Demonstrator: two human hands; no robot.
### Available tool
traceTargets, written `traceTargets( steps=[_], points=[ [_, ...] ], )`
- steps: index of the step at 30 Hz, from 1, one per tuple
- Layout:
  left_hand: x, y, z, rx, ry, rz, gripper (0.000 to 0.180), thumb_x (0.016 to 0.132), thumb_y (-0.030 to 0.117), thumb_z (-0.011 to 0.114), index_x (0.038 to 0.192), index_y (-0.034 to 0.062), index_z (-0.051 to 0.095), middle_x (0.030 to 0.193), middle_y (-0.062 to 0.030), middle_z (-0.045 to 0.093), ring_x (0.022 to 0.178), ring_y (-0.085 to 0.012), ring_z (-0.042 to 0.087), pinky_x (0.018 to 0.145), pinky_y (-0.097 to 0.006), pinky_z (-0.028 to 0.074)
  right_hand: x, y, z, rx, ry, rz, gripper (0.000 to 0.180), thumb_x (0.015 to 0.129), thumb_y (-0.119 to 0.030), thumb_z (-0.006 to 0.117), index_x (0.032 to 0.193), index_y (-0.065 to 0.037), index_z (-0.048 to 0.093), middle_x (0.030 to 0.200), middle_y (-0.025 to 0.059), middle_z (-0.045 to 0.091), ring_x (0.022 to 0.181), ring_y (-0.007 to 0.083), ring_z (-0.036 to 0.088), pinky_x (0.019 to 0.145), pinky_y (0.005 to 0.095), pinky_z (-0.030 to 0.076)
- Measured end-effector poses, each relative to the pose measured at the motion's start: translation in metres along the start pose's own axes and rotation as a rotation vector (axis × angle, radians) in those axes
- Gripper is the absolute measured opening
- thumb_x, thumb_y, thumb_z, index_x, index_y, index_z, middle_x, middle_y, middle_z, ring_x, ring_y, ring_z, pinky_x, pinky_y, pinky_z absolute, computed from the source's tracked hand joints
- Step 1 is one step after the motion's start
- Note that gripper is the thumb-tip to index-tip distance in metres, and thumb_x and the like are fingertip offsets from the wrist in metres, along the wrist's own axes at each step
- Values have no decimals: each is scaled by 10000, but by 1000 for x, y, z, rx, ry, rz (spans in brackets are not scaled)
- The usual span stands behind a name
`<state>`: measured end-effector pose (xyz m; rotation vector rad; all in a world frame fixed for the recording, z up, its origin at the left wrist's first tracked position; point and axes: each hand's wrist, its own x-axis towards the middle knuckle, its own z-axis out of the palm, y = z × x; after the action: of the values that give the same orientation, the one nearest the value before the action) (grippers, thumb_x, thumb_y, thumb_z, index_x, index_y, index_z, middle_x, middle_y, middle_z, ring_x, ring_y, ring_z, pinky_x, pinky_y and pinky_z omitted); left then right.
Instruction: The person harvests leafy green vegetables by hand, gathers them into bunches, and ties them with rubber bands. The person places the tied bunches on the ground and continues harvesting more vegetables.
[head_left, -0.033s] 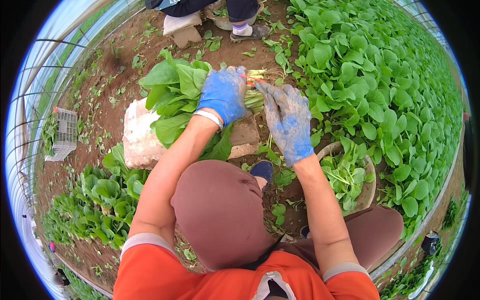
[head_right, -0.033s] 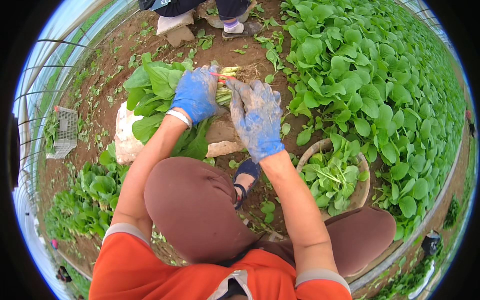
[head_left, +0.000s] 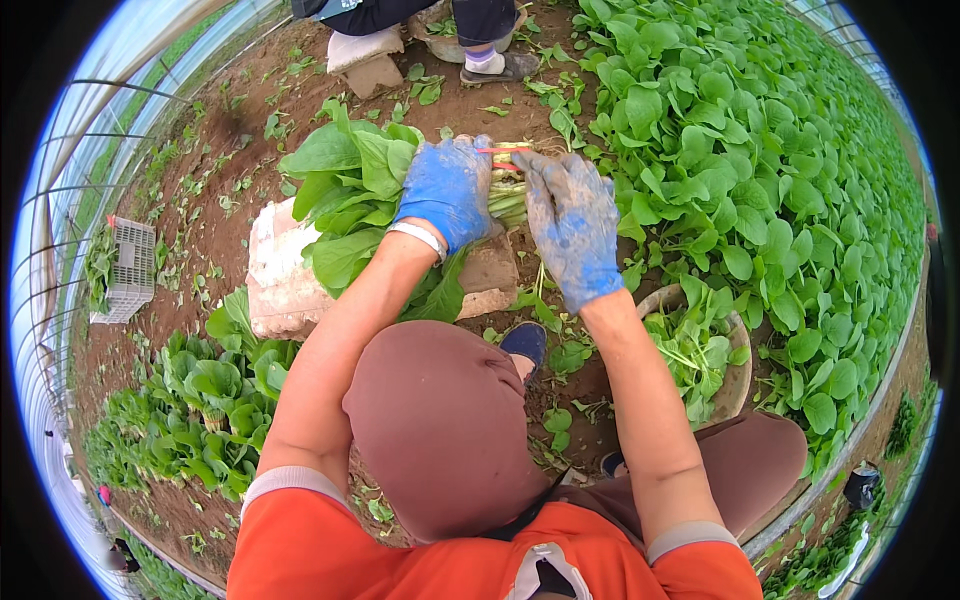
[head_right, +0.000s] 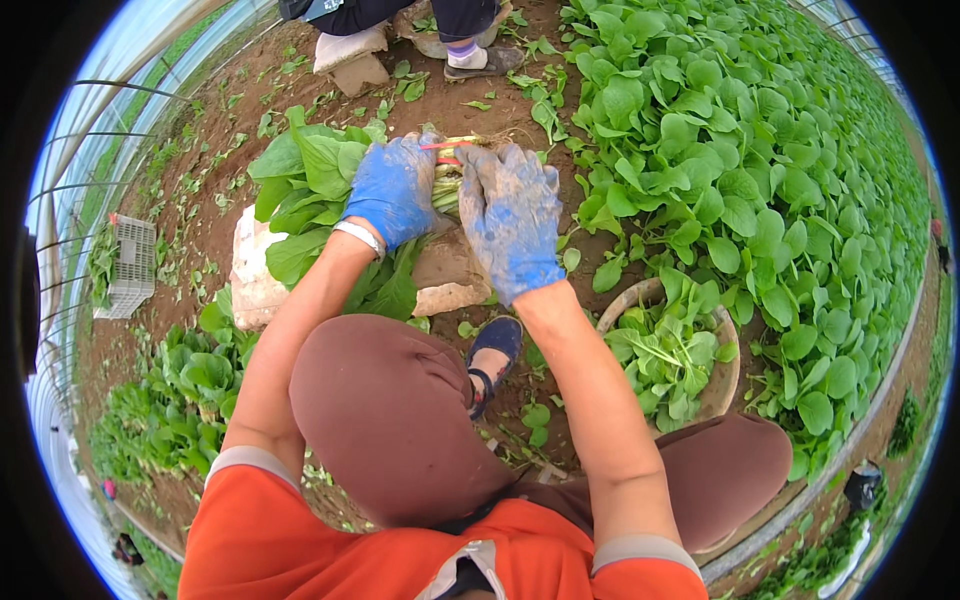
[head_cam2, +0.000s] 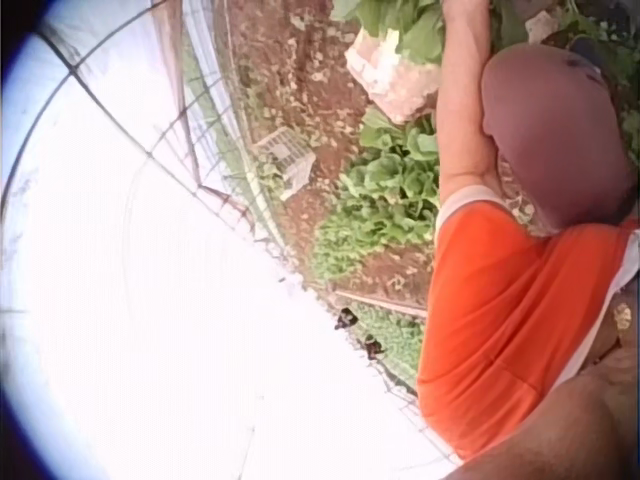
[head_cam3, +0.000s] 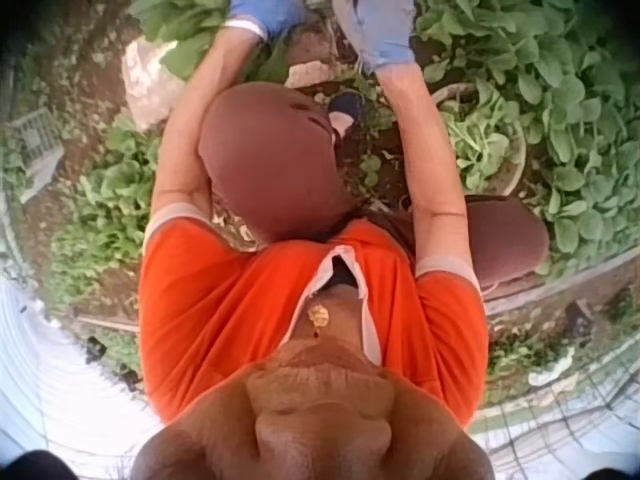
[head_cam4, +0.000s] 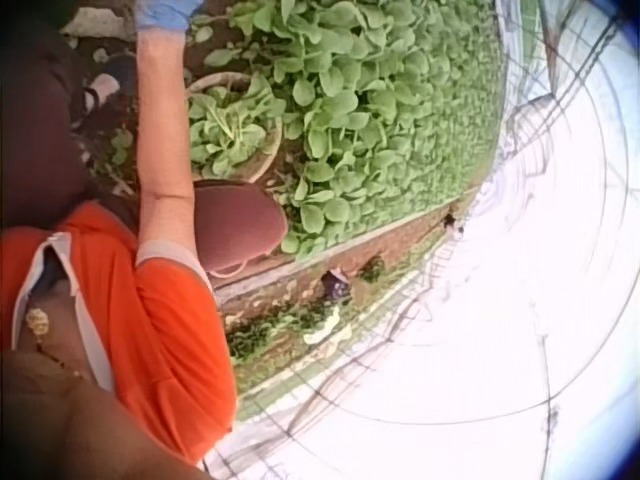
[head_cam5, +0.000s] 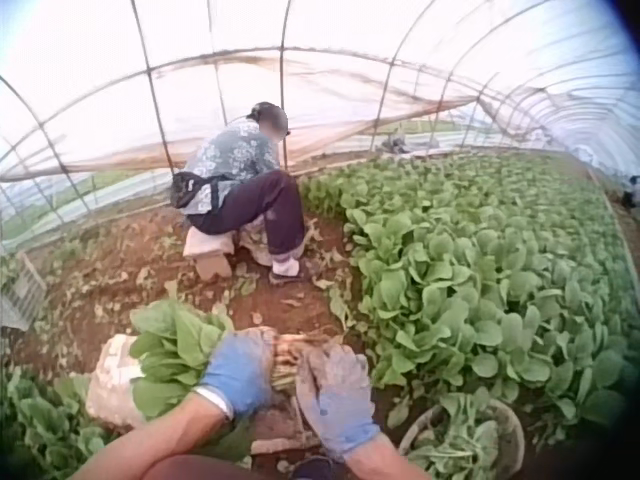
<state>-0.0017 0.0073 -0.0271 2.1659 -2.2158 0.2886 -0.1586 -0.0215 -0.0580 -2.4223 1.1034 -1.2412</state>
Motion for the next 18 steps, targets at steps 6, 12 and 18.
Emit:
traceTargets(
  steps=[6, 12, 18],
  points=[
    [4, 5, 1, 7, -20, -6, 600, 586, 320, 811, 1060, 34, 577, 956, -156, 625, 895, -310, 632, 755, -418, 487, 68, 28, 34, -102, -102, 41, 260, 835, -250, 607, 1077, -221, 699, 963, 118, 609, 996, 291, 568, 854, 459, 431],
    [2, 0, 3, 1, -62, -18, 736, 539, 436, 837, 1087, 23, 572, 965, -166, 626, 907, -320, 619, 791, -424, 474, 63, 10, 24, 304, -318, -70, 450, 865, -215, 609, 1313, -232, 564, 1183, 111, 603, 1261, 320, 427, 1003, 431, 384],
    [6, 6, 3, 43, -95, -30, 717, 550, 427, 834, 1096, 32, 589, 983, -152, 635, 925, -299, 631, 797, -425, 485, 53, 24, -16, -413, -259, -493, 455, 810, -148, 594, 1262, -188, 572, 1099, 78, 625, 1232, 268, 450, 1101, 533, 206]
  ],
)
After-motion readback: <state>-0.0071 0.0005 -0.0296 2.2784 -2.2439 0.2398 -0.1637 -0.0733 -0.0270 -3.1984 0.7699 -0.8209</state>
